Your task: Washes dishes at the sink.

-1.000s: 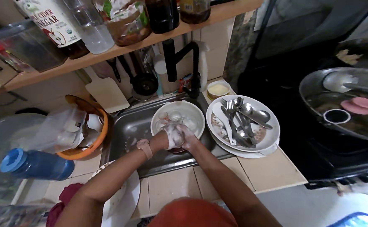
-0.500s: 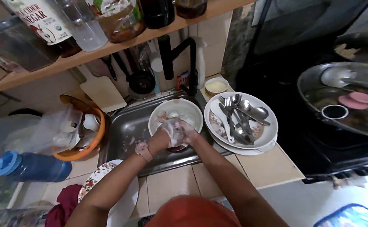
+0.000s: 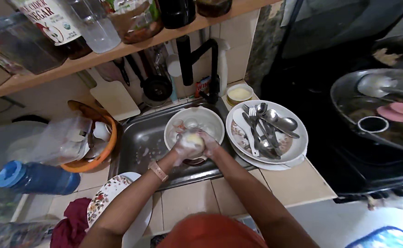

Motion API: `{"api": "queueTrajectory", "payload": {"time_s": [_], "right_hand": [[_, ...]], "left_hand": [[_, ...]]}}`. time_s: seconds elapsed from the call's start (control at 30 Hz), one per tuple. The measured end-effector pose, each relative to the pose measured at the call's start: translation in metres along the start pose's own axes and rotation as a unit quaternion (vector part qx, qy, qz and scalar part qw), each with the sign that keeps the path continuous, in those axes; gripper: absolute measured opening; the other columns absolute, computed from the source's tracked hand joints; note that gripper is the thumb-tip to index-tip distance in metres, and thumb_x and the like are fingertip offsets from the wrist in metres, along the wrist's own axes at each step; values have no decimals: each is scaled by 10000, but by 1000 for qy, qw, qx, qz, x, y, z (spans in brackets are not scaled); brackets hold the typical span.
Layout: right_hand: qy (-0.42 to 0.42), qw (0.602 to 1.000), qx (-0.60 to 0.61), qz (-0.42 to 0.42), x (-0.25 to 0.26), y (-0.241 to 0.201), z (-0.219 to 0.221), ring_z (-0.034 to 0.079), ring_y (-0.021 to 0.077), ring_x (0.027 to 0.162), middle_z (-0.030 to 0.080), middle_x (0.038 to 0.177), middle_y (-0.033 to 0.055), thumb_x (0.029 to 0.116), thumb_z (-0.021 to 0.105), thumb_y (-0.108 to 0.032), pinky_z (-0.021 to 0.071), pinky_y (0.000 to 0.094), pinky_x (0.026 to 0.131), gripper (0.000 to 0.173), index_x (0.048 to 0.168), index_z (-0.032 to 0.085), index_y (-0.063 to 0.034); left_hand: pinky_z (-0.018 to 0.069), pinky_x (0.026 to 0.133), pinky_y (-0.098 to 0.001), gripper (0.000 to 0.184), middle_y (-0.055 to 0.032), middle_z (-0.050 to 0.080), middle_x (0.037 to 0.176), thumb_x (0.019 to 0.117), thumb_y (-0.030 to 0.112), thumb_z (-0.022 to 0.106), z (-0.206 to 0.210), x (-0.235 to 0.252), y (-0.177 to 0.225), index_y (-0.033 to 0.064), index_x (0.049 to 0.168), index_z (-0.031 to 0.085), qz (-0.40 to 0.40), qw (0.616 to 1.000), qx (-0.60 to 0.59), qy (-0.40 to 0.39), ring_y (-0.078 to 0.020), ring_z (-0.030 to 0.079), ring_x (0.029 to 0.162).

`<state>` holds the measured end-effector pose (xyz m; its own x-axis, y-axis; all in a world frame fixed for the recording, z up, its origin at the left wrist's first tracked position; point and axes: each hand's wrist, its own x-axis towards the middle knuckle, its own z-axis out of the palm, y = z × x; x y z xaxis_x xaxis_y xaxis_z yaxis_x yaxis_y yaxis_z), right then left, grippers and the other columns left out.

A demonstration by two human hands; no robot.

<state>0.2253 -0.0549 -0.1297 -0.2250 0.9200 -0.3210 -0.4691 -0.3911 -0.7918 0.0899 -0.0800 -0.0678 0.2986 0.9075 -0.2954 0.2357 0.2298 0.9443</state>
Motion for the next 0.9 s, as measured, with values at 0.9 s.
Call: {"api": "queueTrajectory", "payload": {"time_s": [0.9], "right_hand": [[-92,963,253,9,-9,29,32,681,217,964,671,1069,116,1107,271,-164,577,388,869,302,1297,478,-53]], "left_hand": [[518,695,-262,361,-92,589,980,1133,232,254,-44,9,-37,13,1281,500,-79,929,-275,235,-120,578,803]]}}
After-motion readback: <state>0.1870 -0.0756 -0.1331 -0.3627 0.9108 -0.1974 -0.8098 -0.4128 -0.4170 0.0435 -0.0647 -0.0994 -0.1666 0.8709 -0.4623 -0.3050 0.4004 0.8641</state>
